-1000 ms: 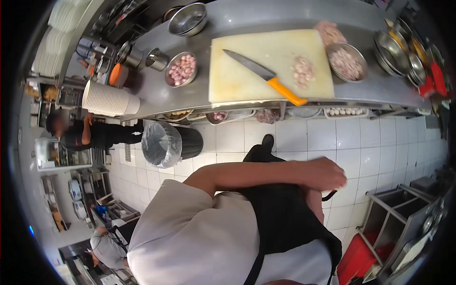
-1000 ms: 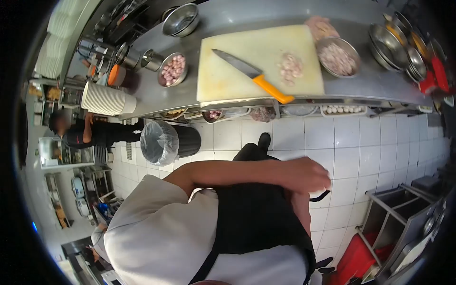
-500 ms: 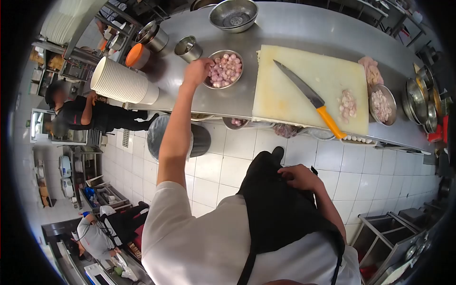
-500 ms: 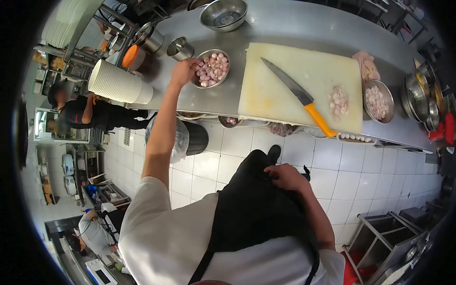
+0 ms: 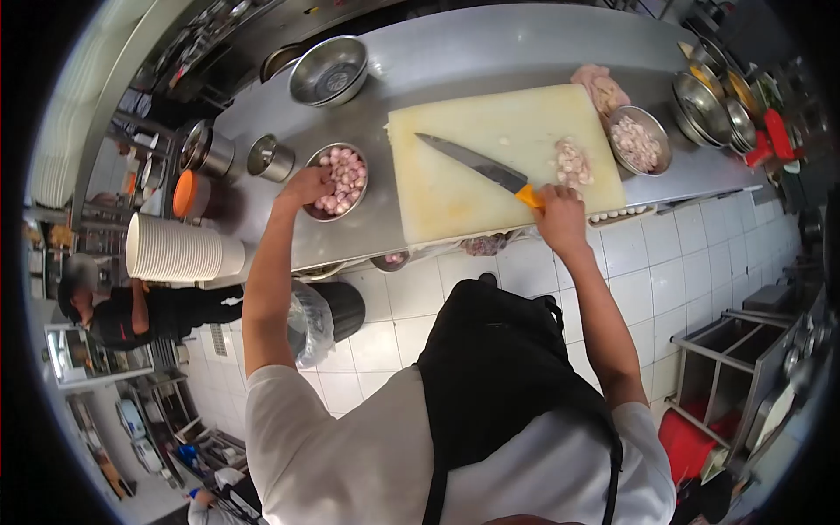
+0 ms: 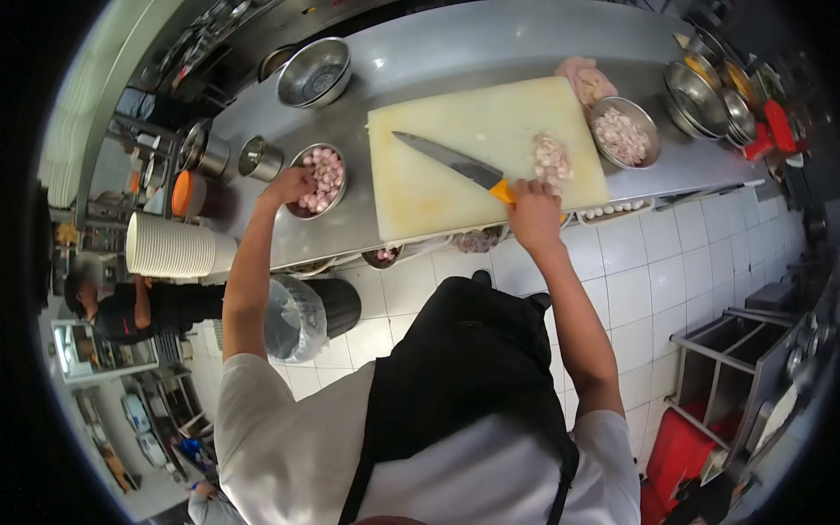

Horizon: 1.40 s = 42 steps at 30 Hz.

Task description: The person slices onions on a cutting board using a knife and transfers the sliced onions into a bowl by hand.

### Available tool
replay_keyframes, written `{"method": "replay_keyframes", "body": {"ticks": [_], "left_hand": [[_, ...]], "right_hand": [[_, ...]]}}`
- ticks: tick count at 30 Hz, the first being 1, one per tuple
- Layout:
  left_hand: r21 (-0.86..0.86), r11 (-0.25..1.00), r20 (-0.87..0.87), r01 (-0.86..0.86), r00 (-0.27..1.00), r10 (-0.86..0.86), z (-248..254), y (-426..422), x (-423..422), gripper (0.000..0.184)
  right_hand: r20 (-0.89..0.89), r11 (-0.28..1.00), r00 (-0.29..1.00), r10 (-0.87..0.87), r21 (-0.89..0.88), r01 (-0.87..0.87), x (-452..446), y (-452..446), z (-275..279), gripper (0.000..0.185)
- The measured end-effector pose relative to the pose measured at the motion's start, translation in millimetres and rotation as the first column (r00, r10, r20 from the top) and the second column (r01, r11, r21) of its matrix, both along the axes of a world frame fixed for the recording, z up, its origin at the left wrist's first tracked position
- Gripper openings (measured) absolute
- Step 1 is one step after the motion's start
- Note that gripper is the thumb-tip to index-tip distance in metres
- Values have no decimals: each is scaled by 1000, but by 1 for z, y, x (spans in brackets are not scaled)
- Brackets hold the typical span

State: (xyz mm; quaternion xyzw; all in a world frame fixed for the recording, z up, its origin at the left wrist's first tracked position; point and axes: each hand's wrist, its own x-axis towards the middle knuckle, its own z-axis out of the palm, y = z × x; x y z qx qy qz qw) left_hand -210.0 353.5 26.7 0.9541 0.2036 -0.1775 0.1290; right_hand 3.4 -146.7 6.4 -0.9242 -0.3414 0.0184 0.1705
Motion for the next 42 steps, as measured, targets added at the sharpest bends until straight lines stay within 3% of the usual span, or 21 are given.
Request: {"method": "replay_keyframes", "body": {"ticks": [3,6,7,10,12,15,18,21,25,28,32,36,38,40,41,42], "left_hand": [[-47,989,92,-140,985,144,1,15,-4,41],[-65,974,337,-216,914,225,7,12,-13,39],[-180,956,423,-230,860,286,8,9,-15,36],[-556,805,553,-208,630,545,6,-18,-23,27],[-784,606,497,-135,446,744,21,-59,-16,21],[-936,324,351,139,445,824,10,-99,-10,21],[-960,68,205,273,513,833,-11,-131,1,28],[-957,-60,117,284,566,816,-24,-162,18,33],[-970,-151,-11,190,586,810,-28,-207,48,31],[-992,-98,-23,82,643,765,-24,-235,67,30],[-980,196,143,9,720,679,-20,-263,80,28],[-950,312,180,-30,762,622,-28,-276,85,27],[-936,351,204,-23,778,594,-29,-280,84,26],[-888,455,332,66,779,533,-32,-281,82,22],[-896,444,287,3,768,572,-36,-279,82,20],[-904,426,245,-39,769,590,-43,-277,87,19]], "right_hand": [[43,999,998,35,-1,-35,-3,6,-9,31],[-45,989,990,131,82,-127,-2,-1,-12,32],[-94,978,984,149,163,-132,-4,-6,-12,31],[-314,990,946,84,131,-44,-15,-18,13,30],[-376,979,922,93,201,-17,-17,-32,19,30],[-449,960,893,43,265,87,-18,-58,22,29],[-432,939,898,-86,265,218,-16,-80,35,28],[-477,890,845,-243,236,390,-14,-95,43,28],[-456,866,873,-174,351,356,-30,-94,35,29],[-549,909,826,-126,270,318,-39,-90,52,30],[-483,922,858,-172,227,313,-15,-105,35,26],[-308,925,940,-145,294,239,14,-111,29,23],[-304,925,939,-160,286,250,15,-105,30,25],[-289,919,939,-187,286,271,17,-98,27,26],[-227,916,961,-159,329,229,19,-95,7,23],[-205,949,965,-166,233,213,22,-87,-7,27]]}}
